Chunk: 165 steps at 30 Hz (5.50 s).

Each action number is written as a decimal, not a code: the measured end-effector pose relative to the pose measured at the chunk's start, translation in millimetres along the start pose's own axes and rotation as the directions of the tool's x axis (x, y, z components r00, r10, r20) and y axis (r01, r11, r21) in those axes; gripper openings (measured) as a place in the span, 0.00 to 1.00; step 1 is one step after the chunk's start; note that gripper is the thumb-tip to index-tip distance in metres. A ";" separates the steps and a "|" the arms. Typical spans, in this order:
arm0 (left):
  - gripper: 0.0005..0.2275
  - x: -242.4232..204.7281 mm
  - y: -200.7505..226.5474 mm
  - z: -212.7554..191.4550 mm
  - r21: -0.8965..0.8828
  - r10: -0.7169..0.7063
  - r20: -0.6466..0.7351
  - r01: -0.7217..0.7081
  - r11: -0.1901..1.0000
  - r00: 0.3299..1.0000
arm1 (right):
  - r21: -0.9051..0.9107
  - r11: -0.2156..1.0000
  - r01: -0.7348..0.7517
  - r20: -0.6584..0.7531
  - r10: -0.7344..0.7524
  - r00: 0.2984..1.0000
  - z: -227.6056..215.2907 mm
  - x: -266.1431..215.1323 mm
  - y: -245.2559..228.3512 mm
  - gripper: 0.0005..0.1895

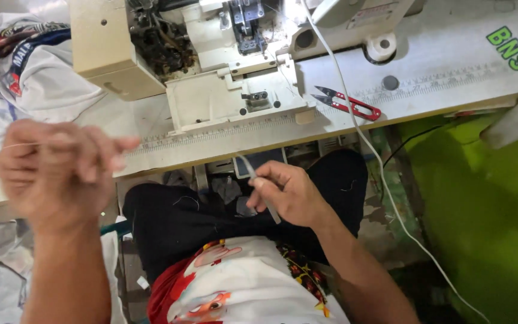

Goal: The person threads a sewing machine using a pair of tweezers to guide the thread through the needle and tension assembly. They pull the thread through the machine's components and adjust the thread path with their hands.

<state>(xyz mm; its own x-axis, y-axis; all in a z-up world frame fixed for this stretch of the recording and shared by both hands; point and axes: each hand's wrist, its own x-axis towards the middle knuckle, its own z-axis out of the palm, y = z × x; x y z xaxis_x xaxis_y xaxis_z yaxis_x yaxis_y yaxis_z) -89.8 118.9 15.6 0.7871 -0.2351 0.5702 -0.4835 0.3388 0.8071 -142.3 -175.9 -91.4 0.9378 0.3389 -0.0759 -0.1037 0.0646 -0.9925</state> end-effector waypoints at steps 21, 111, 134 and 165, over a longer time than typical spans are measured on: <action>0.05 -83.2 25.0 -63.7 0.197 -0.190 -0.234 0.238 0.951 0.954 | -0.983 0.027 0.181 0.112 -0.694 0.711 -41.5 122.5 -114.1 0.03; 0.03 -53.3 -37.1 -129.0 0.640 -0.215 0.033 0.144 0.754 0.976 | -0.792 0.186 -0.581 -0.601 -0.075 0.796 -3.0 168.8 -131.7 0.17; 0.05 -59.3 -32.5 -101.2 0.654 -0.323 -0.261 0.413 0.634 0.910 | -0.988 0.154 0.017 -0.059 -0.478 0.877 26.3 40.2 -92.1 0.11; 0.05 -37.3 -60.5 -50.1 0.582 -0.215 -0.654 0.664 0.470 0.726 | -0.600 0.785 -0.152 0.245 0.362 0.899 -9.6 118.3 167.1 0.26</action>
<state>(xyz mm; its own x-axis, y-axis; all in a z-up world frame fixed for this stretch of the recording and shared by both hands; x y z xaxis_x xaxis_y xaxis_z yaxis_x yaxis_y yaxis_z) -70.7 152.8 -62.1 0.9255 0.3520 0.1399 0.0723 -0.5268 0.8469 -45.5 -133.9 -267.2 0.7246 0.5583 -0.4040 -0.0254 -0.5642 -0.8252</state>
